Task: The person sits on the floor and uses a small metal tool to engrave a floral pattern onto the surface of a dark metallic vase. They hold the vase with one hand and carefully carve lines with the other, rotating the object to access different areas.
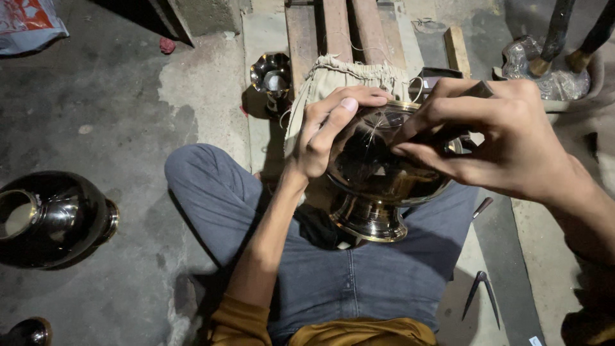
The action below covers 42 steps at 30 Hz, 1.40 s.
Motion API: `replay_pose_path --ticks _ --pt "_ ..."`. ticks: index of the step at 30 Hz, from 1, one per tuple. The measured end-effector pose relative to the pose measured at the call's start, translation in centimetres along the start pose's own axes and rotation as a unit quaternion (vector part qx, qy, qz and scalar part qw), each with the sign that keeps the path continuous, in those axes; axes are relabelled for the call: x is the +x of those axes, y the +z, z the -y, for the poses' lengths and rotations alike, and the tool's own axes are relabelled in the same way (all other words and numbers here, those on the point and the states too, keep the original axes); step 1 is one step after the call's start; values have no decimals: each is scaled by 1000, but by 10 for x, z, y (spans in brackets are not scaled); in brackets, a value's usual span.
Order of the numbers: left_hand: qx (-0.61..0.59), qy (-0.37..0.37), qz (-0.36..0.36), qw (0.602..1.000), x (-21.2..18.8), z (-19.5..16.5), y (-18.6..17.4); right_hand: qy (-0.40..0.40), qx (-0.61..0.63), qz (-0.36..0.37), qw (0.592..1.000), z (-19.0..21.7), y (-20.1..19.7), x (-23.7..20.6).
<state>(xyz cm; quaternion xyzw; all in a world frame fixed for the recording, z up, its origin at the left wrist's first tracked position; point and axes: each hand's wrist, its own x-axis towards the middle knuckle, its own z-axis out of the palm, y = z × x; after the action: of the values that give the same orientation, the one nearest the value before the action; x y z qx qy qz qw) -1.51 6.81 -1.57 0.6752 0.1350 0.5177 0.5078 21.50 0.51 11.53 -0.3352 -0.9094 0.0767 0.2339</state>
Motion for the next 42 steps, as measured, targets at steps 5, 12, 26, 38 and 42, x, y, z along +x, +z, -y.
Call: replay_pose_path --ticks 5,12,26,38,42 --pt "-2 -14 -6 1000 -1 -1 1 21 -11 60 998 -7 -4 6" --pt "2 -6 1 1000 1 0 0 0 -17 30 999 -6 -5 7" --pt "-6 -2 0 1000 2 1 1 -7 15 86 996 0 -14 24" --pt "-37 -9 -8 999 0 -2 2 12 18 140 990 -6 -17 24" --pt "-40 -14 -12 999 -2 -1 1 -25 28 71 997 -10 -11 13"
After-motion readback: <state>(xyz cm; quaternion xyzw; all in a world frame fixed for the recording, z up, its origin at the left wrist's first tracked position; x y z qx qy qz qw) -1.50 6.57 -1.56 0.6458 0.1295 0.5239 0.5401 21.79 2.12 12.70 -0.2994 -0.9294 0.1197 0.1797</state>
